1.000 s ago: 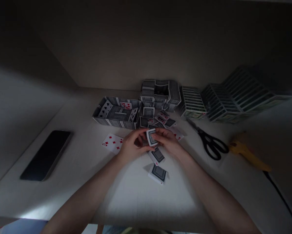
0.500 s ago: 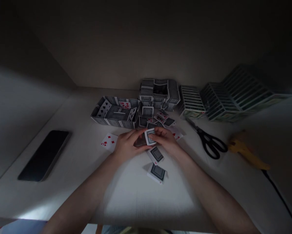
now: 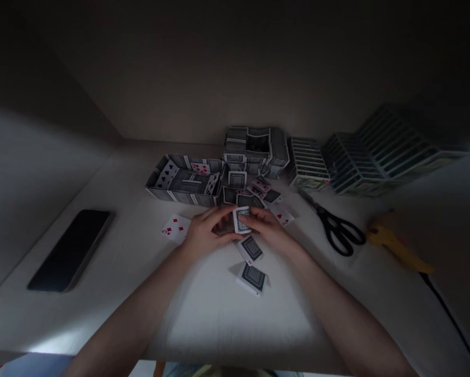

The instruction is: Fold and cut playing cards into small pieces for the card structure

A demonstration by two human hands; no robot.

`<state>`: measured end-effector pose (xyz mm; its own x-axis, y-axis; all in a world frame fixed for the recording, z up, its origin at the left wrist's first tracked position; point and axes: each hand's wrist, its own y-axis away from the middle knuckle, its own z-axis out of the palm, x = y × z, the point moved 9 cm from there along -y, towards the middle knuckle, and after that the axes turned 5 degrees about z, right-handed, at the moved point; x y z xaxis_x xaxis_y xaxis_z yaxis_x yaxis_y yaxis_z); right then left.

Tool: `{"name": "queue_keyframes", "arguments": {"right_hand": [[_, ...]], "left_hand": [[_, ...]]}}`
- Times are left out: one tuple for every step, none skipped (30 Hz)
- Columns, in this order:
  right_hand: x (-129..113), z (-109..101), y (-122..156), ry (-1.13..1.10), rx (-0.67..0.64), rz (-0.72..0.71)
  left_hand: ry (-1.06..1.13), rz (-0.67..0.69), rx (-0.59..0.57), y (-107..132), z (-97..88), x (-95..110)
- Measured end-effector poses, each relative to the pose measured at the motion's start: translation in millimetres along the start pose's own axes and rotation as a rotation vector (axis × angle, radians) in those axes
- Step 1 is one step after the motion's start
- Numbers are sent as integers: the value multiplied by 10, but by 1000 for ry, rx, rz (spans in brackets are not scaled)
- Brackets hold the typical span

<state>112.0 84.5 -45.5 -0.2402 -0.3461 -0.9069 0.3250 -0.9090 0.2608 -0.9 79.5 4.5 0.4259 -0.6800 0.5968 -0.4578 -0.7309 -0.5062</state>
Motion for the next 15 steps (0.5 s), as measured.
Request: {"name": "queue_keyframes", "arguments": {"right_hand": [[4, -3, 0, 14, 7, 6], [10, -7, 1, 27, 13, 14], [20, -12, 2, 38, 19, 25], [33, -19, 3, 47, 26, 38], [44, -28, 5, 53, 33, 49], [52, -38, 7, 58, 41, 57], [56, -48, 9, 62, 50, 61], [57, -54, 10, 65, 56, 62], [54, -55, 10, 67, 58, 60], [49, -54, 10, 70, 57, 57], [43, -50, 9, 72, 56, 54], [36, -45, 8, 75, 53, 52], [29, -40, 6, 79, 51, 48], [21, -38, 5, 85, 51, 42], [14, -37, 4, 91, 53, 36]], "left_hand": [[11, -9, -5, -2, 2, -7], [25, -19, -8, -4, 4, -14], [40, -26, -9, -6, 5, -19], [52, -31, -8, -8, 7, -23], [61, -34, -7, -10, 7, -24], [66, -33, -8, -11, 11, -24], [70, -31, -11, -12, 17, -24], [73, -29, -15, -12, 24, -24], [76, -29, -16, -11, 28, -26], [77, -29, -15, -10, 30, -28], [77, -27, -14, -9, 31, -29], [77, -26, -15, -7, 34, -29], [77, -26, -14, -6, 34, -29], [78, -28, -14, -5, 34, -30], [78, -31, -15, -3, 35, -31]]}}
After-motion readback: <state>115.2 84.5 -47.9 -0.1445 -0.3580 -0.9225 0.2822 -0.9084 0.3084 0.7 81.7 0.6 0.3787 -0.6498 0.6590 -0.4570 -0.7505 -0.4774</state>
